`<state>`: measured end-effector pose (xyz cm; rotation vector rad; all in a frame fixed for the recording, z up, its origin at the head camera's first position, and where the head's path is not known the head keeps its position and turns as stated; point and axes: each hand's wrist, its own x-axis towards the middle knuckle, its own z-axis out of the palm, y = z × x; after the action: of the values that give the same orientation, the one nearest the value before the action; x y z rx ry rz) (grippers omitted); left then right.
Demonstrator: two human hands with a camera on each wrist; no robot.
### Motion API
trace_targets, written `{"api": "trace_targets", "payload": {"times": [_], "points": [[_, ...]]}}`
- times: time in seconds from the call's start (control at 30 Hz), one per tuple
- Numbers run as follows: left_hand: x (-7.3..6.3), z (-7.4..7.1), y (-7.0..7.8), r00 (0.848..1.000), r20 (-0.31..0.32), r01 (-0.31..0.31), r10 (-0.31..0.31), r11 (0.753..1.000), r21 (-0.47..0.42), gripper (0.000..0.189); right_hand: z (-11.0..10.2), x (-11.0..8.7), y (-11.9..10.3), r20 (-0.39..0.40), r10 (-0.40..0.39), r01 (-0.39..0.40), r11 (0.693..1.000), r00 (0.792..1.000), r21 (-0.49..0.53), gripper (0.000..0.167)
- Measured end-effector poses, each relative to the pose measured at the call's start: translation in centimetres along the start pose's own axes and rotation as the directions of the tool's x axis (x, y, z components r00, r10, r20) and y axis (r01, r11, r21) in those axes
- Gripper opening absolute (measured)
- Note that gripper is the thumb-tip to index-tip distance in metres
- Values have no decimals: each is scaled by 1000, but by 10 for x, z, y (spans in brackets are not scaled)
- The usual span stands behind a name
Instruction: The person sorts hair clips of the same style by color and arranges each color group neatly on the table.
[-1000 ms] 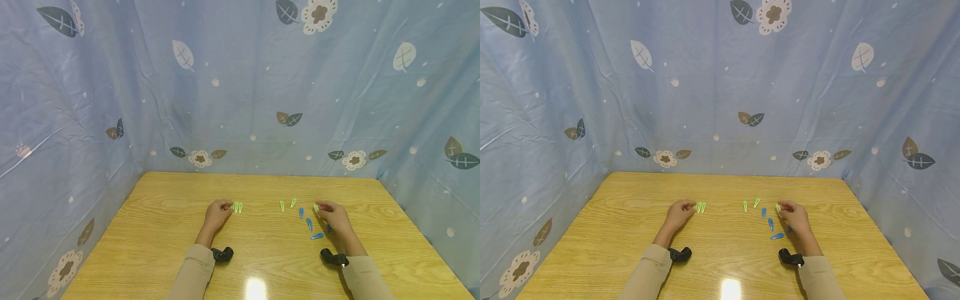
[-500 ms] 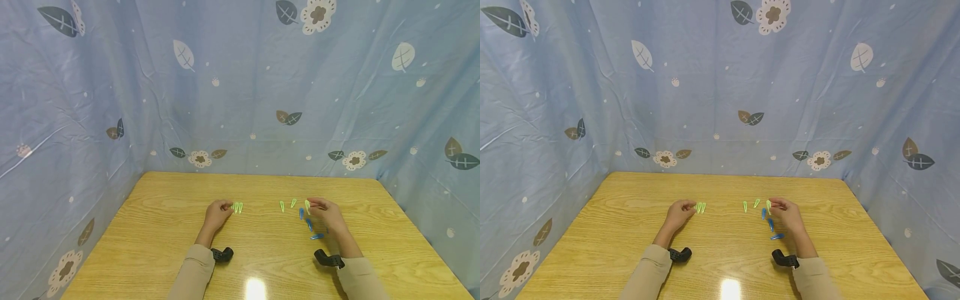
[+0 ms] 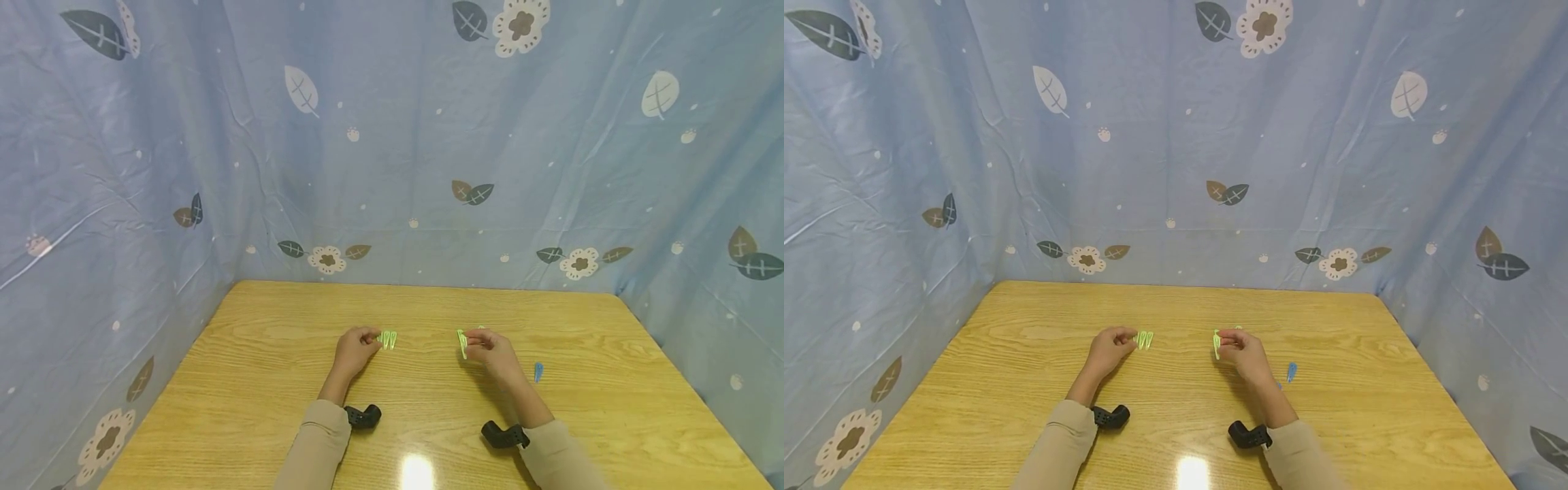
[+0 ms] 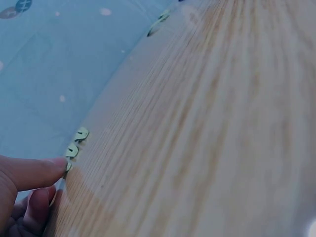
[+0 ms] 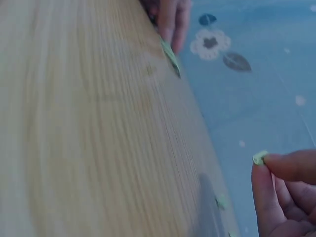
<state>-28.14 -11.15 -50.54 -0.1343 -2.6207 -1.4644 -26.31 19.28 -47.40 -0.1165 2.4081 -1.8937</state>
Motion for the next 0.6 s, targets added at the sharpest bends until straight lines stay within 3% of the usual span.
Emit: {"api": "trace_targets", "payload": {"times": [0.27, 0.5, 0.6], "points": [[-1, -1, 0, 1000, 2, 11, -11, 1000, -9, 20, 40, 9, -9, 27, -18, 17, 1000, 999, 21, 33], [-1, -1, -1, 1000, 2, 9, -9, 1000, -6, 19, 71, 1, -38, 41, 0, -3, 997, 999, 80, 30], [-1, -1, 0, 1000, 1, 7, -7, 1000, -10, 19, 81, 3, -37, 43, 0, -4, 996, 999, 85, 31]]}}
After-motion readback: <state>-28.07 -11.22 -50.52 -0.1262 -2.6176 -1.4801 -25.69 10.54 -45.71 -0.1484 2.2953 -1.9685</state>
